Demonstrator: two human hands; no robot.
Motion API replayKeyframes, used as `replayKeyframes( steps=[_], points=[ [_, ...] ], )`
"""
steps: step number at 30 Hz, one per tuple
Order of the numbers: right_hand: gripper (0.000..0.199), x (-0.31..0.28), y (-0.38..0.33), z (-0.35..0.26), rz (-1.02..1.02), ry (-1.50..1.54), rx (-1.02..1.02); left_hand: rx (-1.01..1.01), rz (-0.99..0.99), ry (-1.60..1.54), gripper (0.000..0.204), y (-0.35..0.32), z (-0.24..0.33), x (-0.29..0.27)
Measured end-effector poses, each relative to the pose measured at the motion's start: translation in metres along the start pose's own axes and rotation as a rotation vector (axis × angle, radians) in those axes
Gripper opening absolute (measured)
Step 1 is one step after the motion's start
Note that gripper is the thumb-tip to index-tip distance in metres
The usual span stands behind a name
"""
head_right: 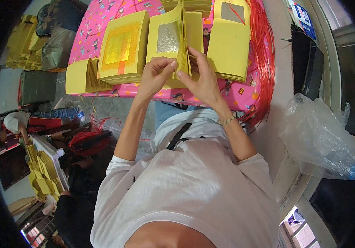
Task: Counting and stacking sheets of yellow joss paper.
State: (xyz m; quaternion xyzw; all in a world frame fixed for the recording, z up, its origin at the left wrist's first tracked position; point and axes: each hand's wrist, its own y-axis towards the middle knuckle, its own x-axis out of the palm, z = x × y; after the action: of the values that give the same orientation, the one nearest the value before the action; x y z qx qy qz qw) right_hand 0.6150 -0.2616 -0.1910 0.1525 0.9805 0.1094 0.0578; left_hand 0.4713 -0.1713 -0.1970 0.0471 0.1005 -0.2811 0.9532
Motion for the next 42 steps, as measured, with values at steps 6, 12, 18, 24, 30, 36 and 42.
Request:
replayKeyframes(
  steps=[6,12,18,24,30,36,42],
  points=[
    [0.064,-0.0005,-0.0001,-0.0009,-0.004,-0.012,-0.005,0.002,-0.017,0.006,0.022,-0.0004,0.001,-0.0003],
    [0.063,0.0001,-0.0003,-0.0019,-0.004,0.01,0.003,0.017,-0.009,0.012,0.022,-0.0003,-0.0005,-0.0001],
    [0.063,0.0,0.0003,-0.0009,0.004,-0.021,-0.03,0.005,-0.006,0.014,0.022,-0.0004,-0.0008,0.0003],
    [0.063,-0.0002,0.0002,-0.0023,-0.001,-0.006,-0.026,-0.025,-0.015,-0.023,0.023,-0.0008,-0.0006,-0.0001],
    [0.064,0.0003,-0.0004,-0.0006,0.006,0.002,-0.011,-0.035,-0.012,-0.031,0.024,-0.0011,-0.0015,0.0],
    [0.064,-0.0008,0.0003,0.0007,0.002,-0.029,-0.013,-0.056,-0.02,-0.035,0.024,-0.0005,-0.0009,-0.0007],
    [0.063,-0.0002,-0.0002,-0.0011,0.003,-0.006,-0.008,-0.08,-0.01,-0.04,0.023,-0.0015,-0.0003,0.0]
  ],
)
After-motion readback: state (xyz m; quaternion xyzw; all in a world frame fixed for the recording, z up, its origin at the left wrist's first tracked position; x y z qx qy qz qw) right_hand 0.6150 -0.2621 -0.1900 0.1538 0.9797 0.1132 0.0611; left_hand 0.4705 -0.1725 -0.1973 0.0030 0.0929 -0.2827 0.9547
